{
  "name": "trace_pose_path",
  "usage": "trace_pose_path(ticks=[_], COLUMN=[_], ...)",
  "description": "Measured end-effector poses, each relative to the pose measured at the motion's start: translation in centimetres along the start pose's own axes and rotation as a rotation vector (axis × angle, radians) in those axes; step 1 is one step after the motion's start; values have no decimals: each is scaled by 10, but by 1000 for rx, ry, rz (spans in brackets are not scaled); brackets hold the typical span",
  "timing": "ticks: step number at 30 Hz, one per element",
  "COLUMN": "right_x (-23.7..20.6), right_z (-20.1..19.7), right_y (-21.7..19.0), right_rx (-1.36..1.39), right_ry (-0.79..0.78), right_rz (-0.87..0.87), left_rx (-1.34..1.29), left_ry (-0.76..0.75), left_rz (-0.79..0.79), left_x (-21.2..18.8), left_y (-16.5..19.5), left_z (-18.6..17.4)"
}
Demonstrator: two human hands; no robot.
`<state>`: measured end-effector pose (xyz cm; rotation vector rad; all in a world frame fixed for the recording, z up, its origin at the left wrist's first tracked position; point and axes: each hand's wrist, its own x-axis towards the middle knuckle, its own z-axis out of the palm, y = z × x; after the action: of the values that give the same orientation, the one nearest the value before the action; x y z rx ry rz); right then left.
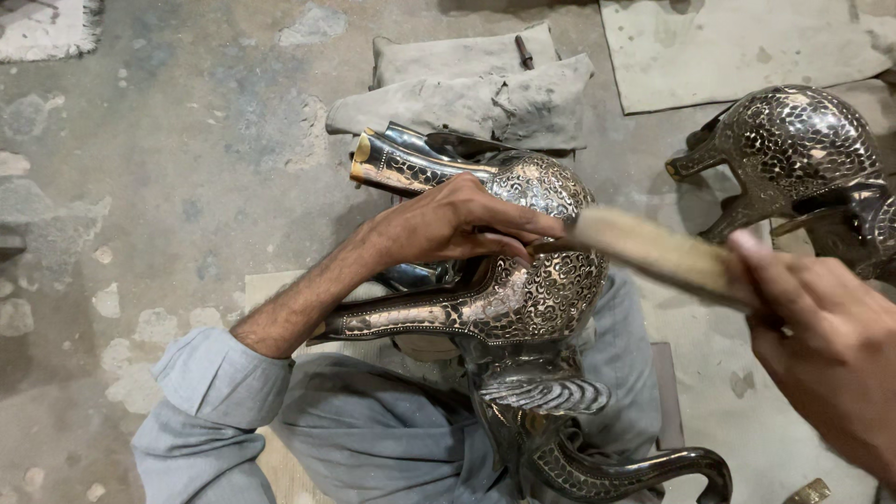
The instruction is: The person uses a hammer and a chisel to engrave intricate patterns onto a silver-colored metal elephant statue. They repeatedly strike the chisel to create detailed designs on the elephant's back and legs.
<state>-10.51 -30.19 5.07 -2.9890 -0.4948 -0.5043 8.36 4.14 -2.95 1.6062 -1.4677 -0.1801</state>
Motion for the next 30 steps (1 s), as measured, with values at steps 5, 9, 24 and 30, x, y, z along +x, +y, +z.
trace_pose_path(ticks=[5, 9, 24, 30], right_x=[4, -1, 3, -9], right_z=[-7, -7, -10, -1], right_y=[-12, -9, -14, -7], right_rx=[84, -86, 226, 140], right_ry=[-38, -21, -22, 45], right_rz=[196, 34, 357, 179], left_rx=[-66, -55, -29, -4], left_ry=[-5, 11, 33, 0], left_rz=[-26, -1, 32, -19], left_x=[1, 1, 1, 1], left_y=[3, 4, 2, -1], left_z=[1, 1, 2, 5])
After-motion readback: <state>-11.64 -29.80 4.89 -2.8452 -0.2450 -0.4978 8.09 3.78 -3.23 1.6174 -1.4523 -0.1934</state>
